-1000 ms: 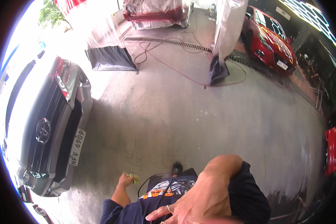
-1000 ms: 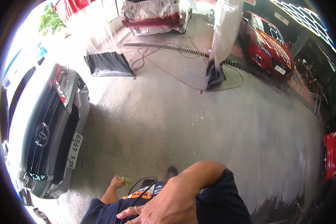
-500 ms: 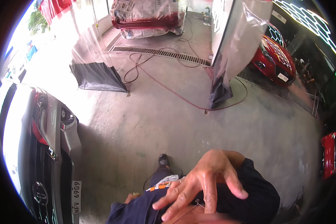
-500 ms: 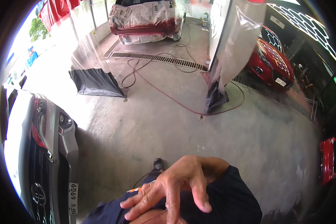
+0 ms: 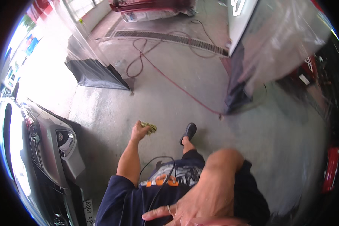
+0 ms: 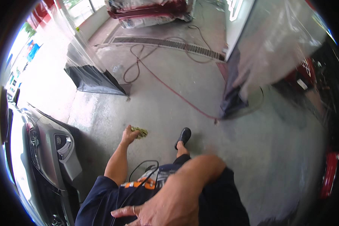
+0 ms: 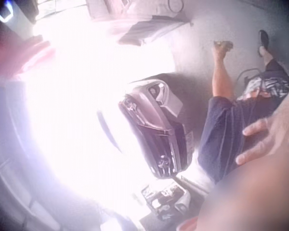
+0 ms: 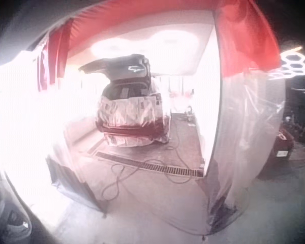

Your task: The person wipes a black car bumper with a green cloth, moving around the part to clean multiple surfaces. They then rinse the cloth in a bucket of water and walk to a workbench area where they handle a spray gun and other tools.

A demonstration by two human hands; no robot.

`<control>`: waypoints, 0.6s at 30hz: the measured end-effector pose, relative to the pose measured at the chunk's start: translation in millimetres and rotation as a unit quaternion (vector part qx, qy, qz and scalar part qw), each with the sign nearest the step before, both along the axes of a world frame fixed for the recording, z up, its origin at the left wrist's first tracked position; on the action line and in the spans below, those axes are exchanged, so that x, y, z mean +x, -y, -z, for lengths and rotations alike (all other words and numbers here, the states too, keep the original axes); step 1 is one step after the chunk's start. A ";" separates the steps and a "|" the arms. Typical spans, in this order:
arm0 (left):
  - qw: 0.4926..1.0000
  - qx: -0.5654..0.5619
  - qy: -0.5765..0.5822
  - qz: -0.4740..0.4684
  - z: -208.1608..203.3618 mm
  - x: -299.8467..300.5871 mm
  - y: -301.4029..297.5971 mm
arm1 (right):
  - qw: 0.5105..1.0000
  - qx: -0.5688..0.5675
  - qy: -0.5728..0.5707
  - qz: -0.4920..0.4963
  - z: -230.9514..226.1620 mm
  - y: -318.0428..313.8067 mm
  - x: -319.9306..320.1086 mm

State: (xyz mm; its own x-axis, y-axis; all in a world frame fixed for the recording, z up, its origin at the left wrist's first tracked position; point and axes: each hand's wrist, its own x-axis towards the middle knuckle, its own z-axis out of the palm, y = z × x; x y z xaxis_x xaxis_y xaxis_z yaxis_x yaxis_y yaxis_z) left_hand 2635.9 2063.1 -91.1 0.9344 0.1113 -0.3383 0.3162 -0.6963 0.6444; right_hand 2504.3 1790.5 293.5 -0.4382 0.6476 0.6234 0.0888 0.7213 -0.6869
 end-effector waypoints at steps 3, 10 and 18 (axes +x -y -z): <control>0.999 0.028 -0.024 0.016 6.8 84.2 20.1 | 0.997 -0.020 -0.069 -0.008 15.4 39.3 96.7; 0.993 0.094 -0.068 -0.018 50.2 227.5 26.1 | 0.995 0.037 -0.010 0.097 46.4 165.8 321.0; 0.929 0.026 -0.358 -0.095 126.8 252.2 50.0 | 0.587 -0.334 -0.432 0.598 285.8 274.0 539.9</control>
